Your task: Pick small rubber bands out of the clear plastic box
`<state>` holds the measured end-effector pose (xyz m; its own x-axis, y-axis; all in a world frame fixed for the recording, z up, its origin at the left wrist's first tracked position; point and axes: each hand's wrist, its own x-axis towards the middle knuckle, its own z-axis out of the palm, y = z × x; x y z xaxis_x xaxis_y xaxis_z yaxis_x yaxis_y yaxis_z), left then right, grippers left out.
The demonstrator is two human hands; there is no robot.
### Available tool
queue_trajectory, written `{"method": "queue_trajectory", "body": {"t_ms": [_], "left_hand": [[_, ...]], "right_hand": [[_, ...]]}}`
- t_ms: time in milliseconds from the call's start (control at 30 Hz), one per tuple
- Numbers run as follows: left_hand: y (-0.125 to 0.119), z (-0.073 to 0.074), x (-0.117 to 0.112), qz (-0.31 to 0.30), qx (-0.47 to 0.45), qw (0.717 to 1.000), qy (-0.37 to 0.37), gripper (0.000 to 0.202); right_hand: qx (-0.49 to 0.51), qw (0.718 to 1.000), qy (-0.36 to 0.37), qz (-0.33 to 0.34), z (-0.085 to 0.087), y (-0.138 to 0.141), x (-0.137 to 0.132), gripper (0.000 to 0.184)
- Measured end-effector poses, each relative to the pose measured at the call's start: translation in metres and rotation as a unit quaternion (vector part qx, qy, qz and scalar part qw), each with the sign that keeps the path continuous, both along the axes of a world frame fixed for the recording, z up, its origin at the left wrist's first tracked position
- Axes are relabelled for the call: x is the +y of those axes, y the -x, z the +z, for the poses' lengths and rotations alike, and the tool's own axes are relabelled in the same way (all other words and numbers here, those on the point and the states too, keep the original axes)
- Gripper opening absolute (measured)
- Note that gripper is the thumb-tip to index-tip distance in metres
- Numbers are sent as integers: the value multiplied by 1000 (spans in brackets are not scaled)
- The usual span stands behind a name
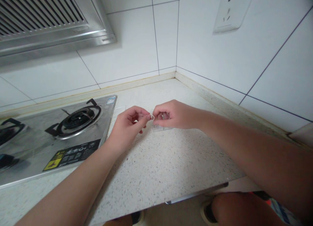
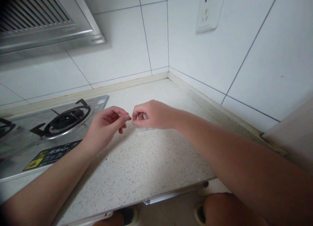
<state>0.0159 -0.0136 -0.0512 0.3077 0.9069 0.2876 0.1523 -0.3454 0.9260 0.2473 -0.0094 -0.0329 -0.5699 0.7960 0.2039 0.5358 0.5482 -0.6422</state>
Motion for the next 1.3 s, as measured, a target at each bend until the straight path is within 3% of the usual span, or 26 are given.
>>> {"method": "queue_trajectory", "body": {"t_ms": [200, 333, 600, 867, 1033, 1300], "left_hand": [[-1, 2, -1, 12, 0, 1000, -10, 30], [0, 1, 0, 8, 1, 1000, -14, 27], [-1, 0, -3, 0, 30, 999, -24, 24], [-1, -2, -3, -11, 54, 998, -31, 19], [1, -2, -4, -13, 71, 997, -37, 19], [4, -5, -3, -23, 113, 991, -64, 20]], "right_hand": [[63, 998, 4, 6, -2, 0, 0, 41], [60, 998, -24, -8, -3, -2, 2, 34], [81, 997, 18, 1, -1, -1, -1, 39], [73, 997, -20, -9, 0, -5, 3, 34], [29, 998, -53, -35, 4, -15, 6, 36], [-166, 979, -76, -92, 11, -21, 8, 27]]}}
